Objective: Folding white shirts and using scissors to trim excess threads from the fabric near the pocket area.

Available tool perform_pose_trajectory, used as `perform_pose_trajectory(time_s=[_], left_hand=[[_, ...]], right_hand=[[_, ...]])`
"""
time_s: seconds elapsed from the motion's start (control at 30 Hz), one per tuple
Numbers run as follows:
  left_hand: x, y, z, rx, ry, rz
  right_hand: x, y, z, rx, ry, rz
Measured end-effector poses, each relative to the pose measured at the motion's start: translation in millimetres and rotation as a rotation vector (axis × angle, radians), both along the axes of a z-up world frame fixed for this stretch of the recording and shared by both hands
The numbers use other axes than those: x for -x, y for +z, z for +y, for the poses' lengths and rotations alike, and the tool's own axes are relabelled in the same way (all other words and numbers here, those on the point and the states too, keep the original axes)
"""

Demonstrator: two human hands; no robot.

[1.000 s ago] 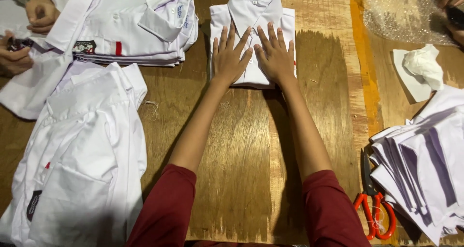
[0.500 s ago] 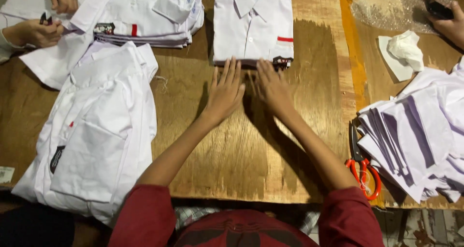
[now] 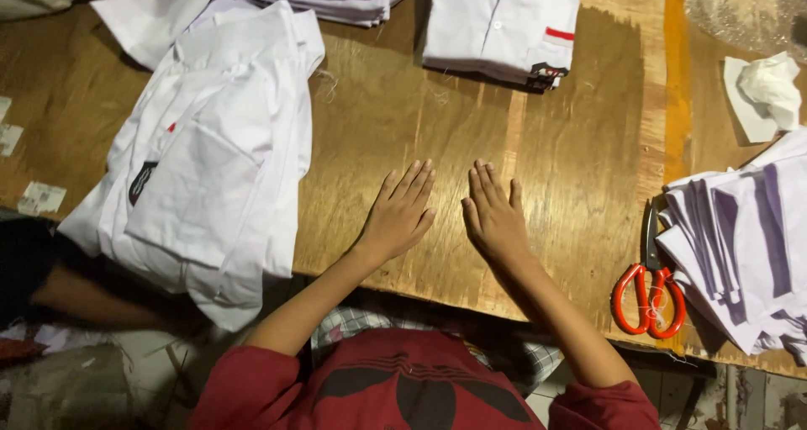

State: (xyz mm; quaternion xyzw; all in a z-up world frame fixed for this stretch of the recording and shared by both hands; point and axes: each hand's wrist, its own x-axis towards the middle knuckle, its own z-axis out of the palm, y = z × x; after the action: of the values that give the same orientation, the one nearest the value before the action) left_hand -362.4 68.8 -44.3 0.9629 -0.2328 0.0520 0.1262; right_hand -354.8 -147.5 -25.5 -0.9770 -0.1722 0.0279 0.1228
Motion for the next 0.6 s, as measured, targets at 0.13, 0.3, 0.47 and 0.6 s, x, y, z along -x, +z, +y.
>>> perform_pose_trajectory(time_s=[0.13,0.3,0.47,0.6], left_hand=[[-1.4,-9.4,0.4,0.009,0.0,-0.072],[0.6,-9.1,3.3,0.059,0.016,-0.023],[16.7,22.9,44.1,0.153,0.157,-0.055],[31.8,51.6,112.6,0.173,0.352,-0.462]], right_hand=[[-4.6,-12.0,-4.2,-0.004,-0.012,0.0],[-5.0,-19.7,1.4,-0.042,-0.011,-0.066],[-18.1,-7.1,52.3,-0.059,0.255,-0.264],[-42.0,15.0,123.8,-0.089,0.476,-0.224]])
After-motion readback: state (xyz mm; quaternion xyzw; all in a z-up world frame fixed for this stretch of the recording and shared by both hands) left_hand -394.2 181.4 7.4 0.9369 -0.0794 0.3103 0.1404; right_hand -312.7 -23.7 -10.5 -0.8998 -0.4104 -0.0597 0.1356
